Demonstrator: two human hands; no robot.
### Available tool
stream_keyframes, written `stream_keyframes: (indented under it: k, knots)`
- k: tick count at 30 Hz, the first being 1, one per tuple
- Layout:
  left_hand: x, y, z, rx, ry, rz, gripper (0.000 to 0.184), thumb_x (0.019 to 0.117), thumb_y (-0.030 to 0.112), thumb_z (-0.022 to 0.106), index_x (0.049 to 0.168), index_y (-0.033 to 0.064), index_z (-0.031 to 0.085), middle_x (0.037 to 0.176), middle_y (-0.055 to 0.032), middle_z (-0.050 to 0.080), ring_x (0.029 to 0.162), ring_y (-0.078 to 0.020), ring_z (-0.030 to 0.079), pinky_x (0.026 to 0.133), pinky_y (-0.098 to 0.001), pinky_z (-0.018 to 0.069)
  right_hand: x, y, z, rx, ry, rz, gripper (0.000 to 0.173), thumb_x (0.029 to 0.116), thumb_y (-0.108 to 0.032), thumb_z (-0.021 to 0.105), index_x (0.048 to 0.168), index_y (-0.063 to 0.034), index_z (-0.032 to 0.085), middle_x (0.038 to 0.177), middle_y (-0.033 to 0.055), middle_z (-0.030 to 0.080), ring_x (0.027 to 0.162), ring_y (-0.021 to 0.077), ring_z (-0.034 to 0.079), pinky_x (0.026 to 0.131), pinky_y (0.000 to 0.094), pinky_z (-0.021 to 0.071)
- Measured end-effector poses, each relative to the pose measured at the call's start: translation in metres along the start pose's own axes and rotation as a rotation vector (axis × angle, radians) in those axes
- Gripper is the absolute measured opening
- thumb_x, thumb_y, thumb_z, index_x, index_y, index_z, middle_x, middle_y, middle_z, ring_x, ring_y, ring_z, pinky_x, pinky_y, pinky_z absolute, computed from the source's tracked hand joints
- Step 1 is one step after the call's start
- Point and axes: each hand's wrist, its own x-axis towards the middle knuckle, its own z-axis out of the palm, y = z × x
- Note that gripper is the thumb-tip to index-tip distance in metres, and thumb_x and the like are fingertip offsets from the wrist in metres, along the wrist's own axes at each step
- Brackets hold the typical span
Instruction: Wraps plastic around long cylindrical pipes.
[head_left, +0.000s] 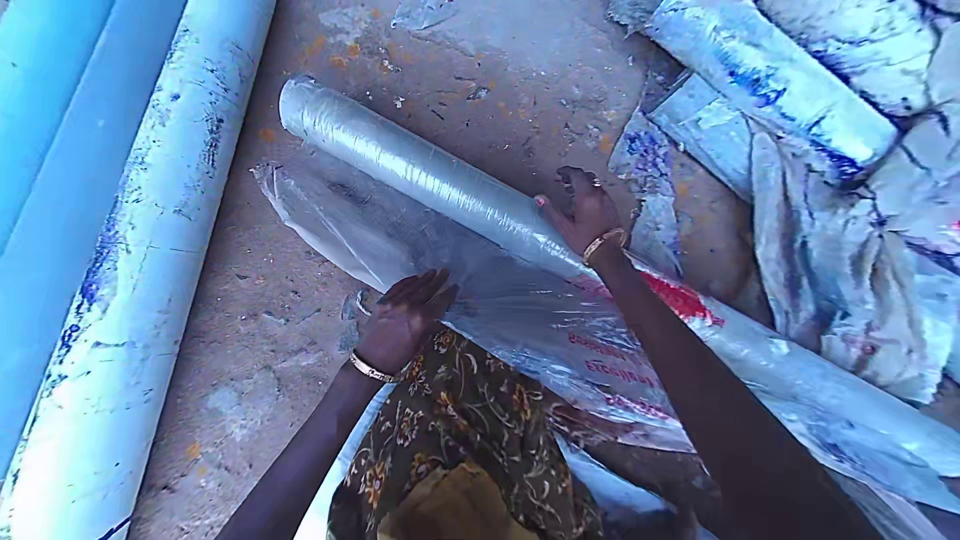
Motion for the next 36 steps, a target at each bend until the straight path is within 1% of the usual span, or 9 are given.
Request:
stream_keyframes:
  k: [6,9,12,17,20,23,27,32,36]
  knots:
    - [0.011,0.009,-0.012,-0.053,-0.069,-0.032,0.045,0.0893,-0.013,0.053,0.132,-0.0045,0.066,0.141,-0.0280,0.060,0.125,-0.0493,0.062,0.105,-0.0620,0.0476,-0.202,0.019,-0.027,0.043,0.008,-0.250,0.097,0.0792,-0.071,0.065,0.140,0.0046,0.057,0.141,0.0271,0.059,0.132,0.0464,0.055,0.108,0.0675,0.0385]
    - [0.016,0.009,-0.015,-0.007,-0.090,-0.035,0.042,0.0927,-0.014,0.051,0.128,-0.0029,0.069,0.139,-0.0251,0.063,0.126,-0.0477,0.062,0.106,-0.0616,0.0459,-0.260,0.039,-0.016,-0.225,-0.060,-0.052,0.088,0.0790,-0.050,0.078,0.144,0.0045,0.054,0.147,0.0383,0.048,0.136,0.0582,0.046,0.108,0.0780,0.0305]
    - [0.043,0.010,-0.029,0.065,-0.114,0.063,0.036,0.0936,-0.014,0.053,0.123,-0.0034,0.071,0.136,-0.0258,0.064,0.124,-0.0488,0.063,0.105,-0.0636,0.0455,-0.254,0.045,-0.043,-0.221,-0.190,0.404,0.032,0.0978,0.001,0.055,0.127,0.0093,0.064,0.115,0.0351,0.068,0.108,0.0538,0.066,0.091,0.0661,0.0493]
    - [0.070,0.010,-0.091,-0.035,-0.281,0.107,0.031,0.0928,-0.011,0.058,0.119,-0.0044,0.073,0.127,-0.0255,0.069,0.128,-0.0521,0.058,0.114,-0.0703,0.0323,-0.232,0.009,-0.095,-0.194,-0.262,0.551,0.035,0.0998,0.001,0.050,0.132,0.0072,0.061,0.116,0.0341,0.068,0.112,0.0520,0.065,0.093,0.0635,0.0484]
    - [0.091,0.031,-0.127,0.047,-0.939,-0.181,0.051,0.0941,0.010,0.074,0.143,0.0019,0.059,0.148,-0.0231,0.055,0.143,-0.0453,0.044,0.120,-0.0618,0.0234,-0.225,-0.004,-0.100,-0.190,-0.380,0.557,0.035,0.1025,-0.004,0.049,0.134,0.0055,0.060,0.126,0.0313,0.065,0.122,0.0481,0.061,0.100,0.0608,0.0462]
    - [0.125,0.068,-0.132,0.055,-0.907,-0.180,0.080,0.0920,0.034,0.078,0.160,0.0174,0.039,0.165,-0.0143,0.035,0.154,-0.0381,0.028,0.121,-0.0643,0.0184,-0.216,-0.011,-0.093,-0.222,-0.427,0.540,0.033,0.1026,-0.004,0.050,0.130,0.0087,0.061,0.128,0.0331,0.063,0.122,0.0500,0.060,0.099,0.0620,0.0461]
    - [0.186,0.153,-0.049,-0.028,-0.549,0.138,0.049,0.1093,0.033,0.048,0.151,0.0087,0.052,0.158,-0.0185,0.046,0.151,-0.0388,0.035,0.121,-0.0675,0.0163,-0.248,-0.012,-0.065,-0.219,-0.374,0.459,0.027,0.0988,0.003,0.052,0.121,0.0100,0.066,0.118,0.0330,0.067,0.116,0.0503,0.063,0.097,0.0622,0.0480]
    - [0.192,0.212,0.116,0.181,-0.913,0.050,0.065,0.1099,0.046,0.041,0.164,0.0152,0.025,0.167,-0.0243,0.024,0.156,-0.0442,0.017,0.118,-0.0741,0.0088,-0.286,0.003,-0.016,-0.225,0.019,0.367,0.028,0.0924,0.007,0.060,0.118,0.0114,0.069,0.121,0.0331,0.068,0.119,0.0498,0.065,0.102,0.0616,0.0490]
    - [0.194,0.221,0.157,0.290,-0.749,-0.021,0.068,0.1072,0.057,0.038,0.146,0.0036,0.052,0.144,-0.0283,0.053,0.140,-0.0448,0.046,0.115,-0.0665,0.0280,-0.278,0.001,-0.008,-0.273,0.128,0.374,0.020,0.0902,0.008,0.061,0.106,0.0123,0.073,0.113,0.0320,0.071,0.112,0.0487,0.069,0.096,0.0595,0.0536]
